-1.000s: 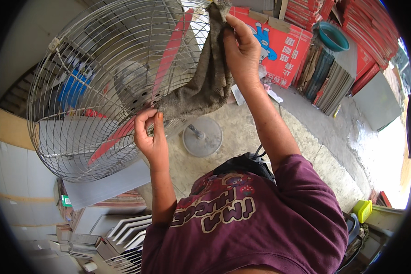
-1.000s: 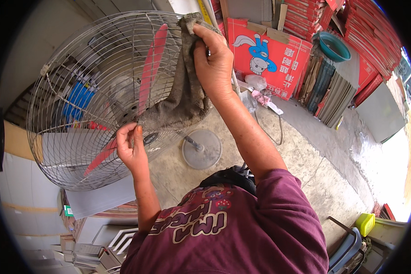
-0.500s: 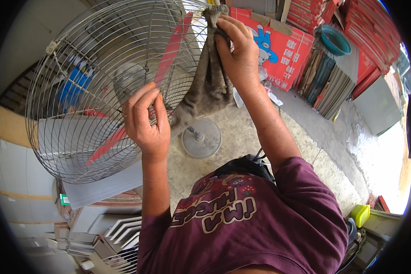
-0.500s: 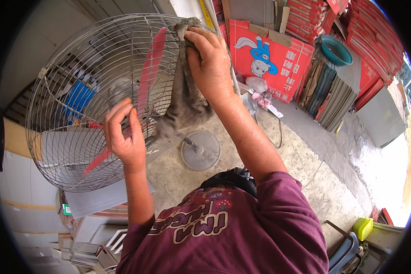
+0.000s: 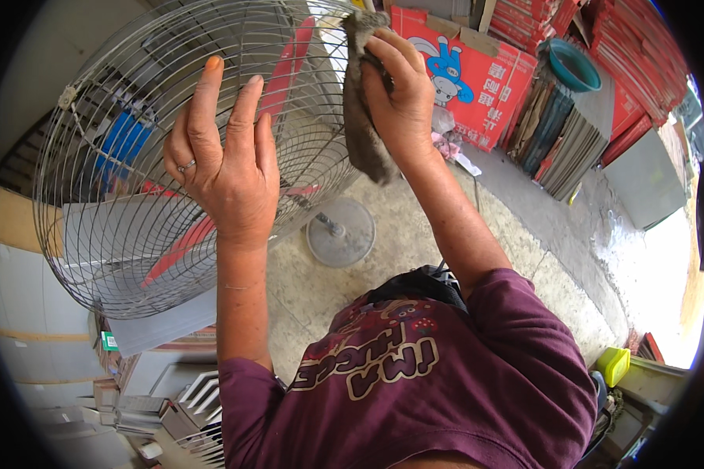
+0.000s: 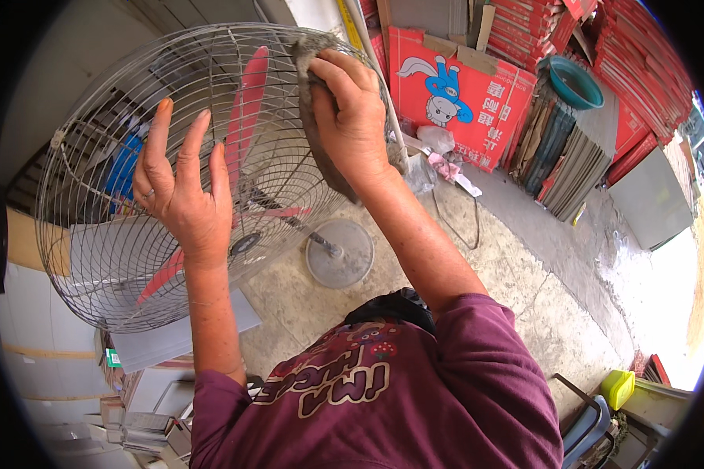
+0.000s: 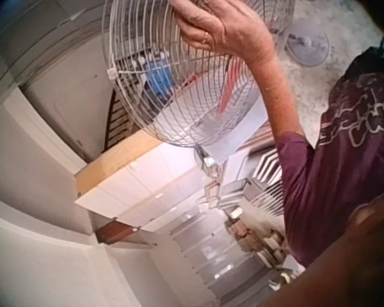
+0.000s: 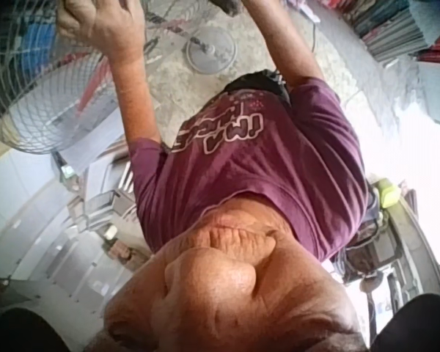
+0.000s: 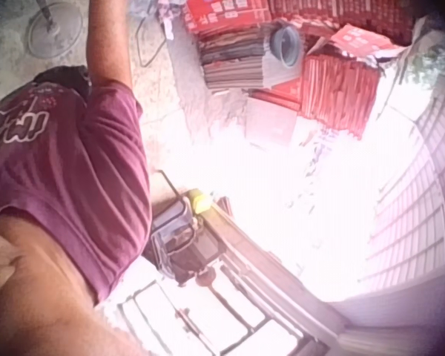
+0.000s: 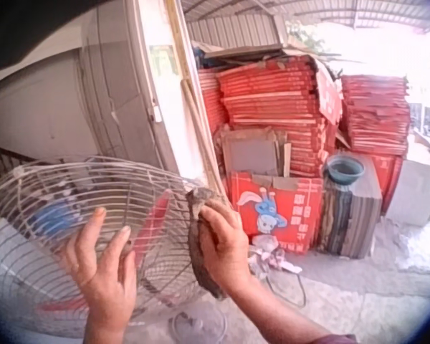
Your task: The person wipes the metal grill of a standing electric fan with a cloth.
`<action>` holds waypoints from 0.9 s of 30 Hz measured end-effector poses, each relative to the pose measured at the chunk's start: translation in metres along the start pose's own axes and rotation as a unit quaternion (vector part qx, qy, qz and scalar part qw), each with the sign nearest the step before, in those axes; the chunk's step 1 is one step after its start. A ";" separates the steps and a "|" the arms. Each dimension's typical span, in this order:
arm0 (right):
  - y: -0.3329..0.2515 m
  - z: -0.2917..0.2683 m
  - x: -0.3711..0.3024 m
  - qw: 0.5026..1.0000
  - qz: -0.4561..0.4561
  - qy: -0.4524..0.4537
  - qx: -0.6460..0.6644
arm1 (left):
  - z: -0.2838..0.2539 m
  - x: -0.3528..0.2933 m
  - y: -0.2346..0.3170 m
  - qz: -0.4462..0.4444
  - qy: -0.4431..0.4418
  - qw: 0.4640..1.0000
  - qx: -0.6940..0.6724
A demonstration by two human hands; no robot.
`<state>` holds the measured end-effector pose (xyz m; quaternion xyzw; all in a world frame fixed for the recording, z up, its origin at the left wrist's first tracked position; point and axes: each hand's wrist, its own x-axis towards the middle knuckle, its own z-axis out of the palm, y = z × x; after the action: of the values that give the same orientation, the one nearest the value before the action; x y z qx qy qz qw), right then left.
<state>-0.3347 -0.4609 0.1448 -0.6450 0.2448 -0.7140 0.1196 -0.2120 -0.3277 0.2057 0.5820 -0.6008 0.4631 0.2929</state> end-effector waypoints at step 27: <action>-0.051 0.027 -0.062 0.997 0.039 0.009 0.068 | -0.012 -0.012 -0.009 0.038 0.005 0.989 -0.140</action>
<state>-0.2920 -0.3924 0.1186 -0.6188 0.2219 -0.7296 0.1884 -0.2037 -0.3108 0.2021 0.5095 -0.6798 0.3885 0.3569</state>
